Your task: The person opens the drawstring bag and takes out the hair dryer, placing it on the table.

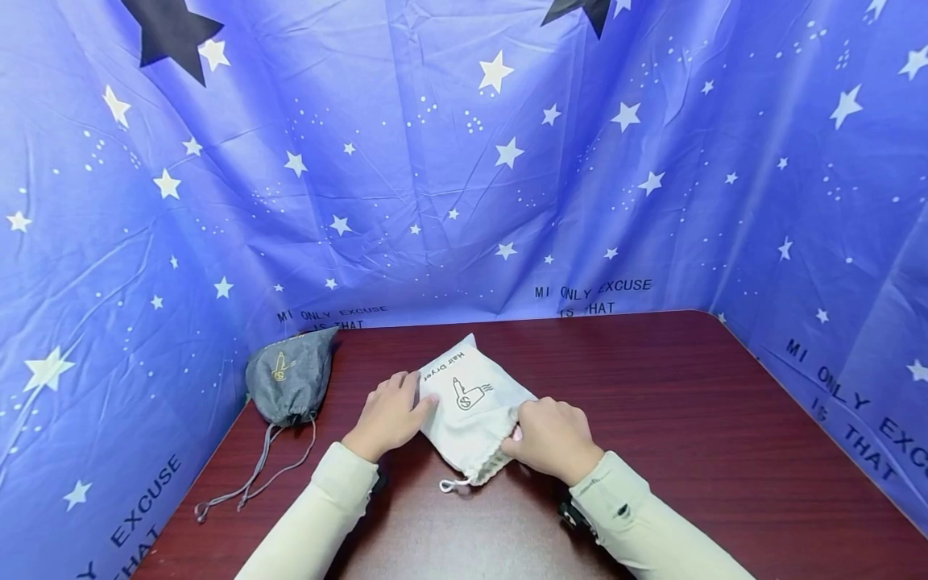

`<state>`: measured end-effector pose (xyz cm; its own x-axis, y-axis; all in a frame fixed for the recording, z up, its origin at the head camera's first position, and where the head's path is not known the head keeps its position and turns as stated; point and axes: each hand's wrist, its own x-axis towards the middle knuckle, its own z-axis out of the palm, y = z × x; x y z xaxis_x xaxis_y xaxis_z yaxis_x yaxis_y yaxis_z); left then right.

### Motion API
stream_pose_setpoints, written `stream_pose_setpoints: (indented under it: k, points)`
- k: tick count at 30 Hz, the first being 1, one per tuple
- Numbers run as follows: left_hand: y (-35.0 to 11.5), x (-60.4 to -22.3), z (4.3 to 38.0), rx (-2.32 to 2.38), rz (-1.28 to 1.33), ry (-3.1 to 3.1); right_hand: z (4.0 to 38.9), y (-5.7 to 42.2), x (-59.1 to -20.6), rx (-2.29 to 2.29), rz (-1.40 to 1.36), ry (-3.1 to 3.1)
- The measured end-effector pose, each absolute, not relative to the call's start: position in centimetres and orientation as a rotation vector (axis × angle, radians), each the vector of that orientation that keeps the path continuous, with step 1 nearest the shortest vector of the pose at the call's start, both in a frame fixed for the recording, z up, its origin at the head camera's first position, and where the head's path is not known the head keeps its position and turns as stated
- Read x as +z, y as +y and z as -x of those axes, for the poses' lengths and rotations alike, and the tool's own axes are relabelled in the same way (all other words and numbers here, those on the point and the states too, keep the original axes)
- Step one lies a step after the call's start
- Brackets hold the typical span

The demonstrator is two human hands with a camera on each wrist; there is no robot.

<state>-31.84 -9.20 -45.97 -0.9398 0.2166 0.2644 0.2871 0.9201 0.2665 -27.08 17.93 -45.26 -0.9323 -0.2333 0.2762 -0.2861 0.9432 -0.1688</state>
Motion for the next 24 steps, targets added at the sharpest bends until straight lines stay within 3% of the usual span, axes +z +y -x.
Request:
stream_pose_setpoints:
  k: [24]
  points:
    - [-10.7,-46.3,33.2,-0.683,0.28,-2.897,28.4,19.3,-45.9,0.299,-0.332,-2.889]
